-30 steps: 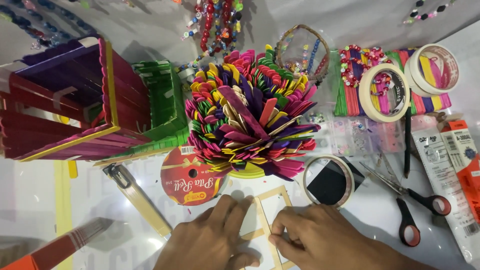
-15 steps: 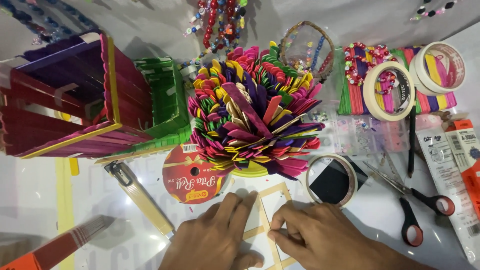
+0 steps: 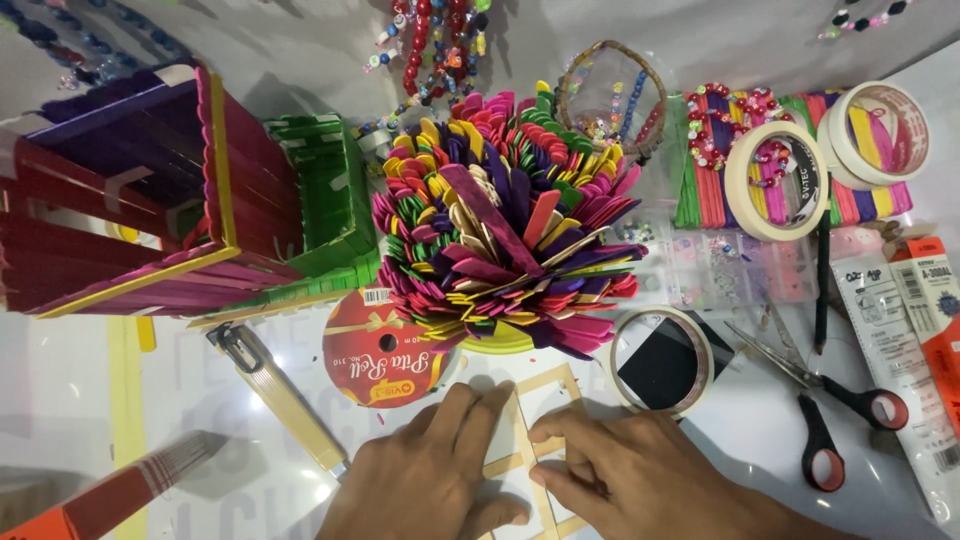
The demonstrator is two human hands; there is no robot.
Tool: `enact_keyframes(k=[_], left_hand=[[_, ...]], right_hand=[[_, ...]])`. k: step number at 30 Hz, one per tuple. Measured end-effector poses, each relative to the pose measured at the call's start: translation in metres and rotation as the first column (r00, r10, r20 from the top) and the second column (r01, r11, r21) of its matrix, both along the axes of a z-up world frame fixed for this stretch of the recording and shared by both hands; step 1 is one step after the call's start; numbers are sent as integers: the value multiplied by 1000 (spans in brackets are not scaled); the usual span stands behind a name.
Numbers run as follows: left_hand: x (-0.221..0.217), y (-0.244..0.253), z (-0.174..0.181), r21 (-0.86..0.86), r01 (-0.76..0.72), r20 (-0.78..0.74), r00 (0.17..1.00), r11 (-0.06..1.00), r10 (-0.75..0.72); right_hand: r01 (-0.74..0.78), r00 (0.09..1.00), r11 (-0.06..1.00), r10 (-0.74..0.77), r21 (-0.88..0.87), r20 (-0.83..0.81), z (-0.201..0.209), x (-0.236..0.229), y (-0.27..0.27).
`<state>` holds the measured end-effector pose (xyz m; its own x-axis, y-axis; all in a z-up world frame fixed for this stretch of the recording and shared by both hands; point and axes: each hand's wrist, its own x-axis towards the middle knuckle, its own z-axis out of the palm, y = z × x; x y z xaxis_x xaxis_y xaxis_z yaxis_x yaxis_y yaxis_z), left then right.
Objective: The person is reinforcing a wooden frame by carefully aligning and attaching colored popsicle sticks using tape.
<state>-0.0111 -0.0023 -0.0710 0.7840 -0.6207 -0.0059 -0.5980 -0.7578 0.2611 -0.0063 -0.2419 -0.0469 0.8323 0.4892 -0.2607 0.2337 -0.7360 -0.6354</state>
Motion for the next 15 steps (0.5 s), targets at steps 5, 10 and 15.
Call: enact_keyframes(k=[5,10,15], left_hand=[[1,0,2,-78,-44,-83,996,996,38],[1,1,0,-48,-41,-103,994,998,36],[4,0,9,-51,-70,-99,993,996,64]], right_hand=[[13,995,995,-3,-100,101,-8,-7,1],[61,983,980,-26,-188,184,-7,-9,6],[48,945,998,-30,-48,325,-3,-4,8]])
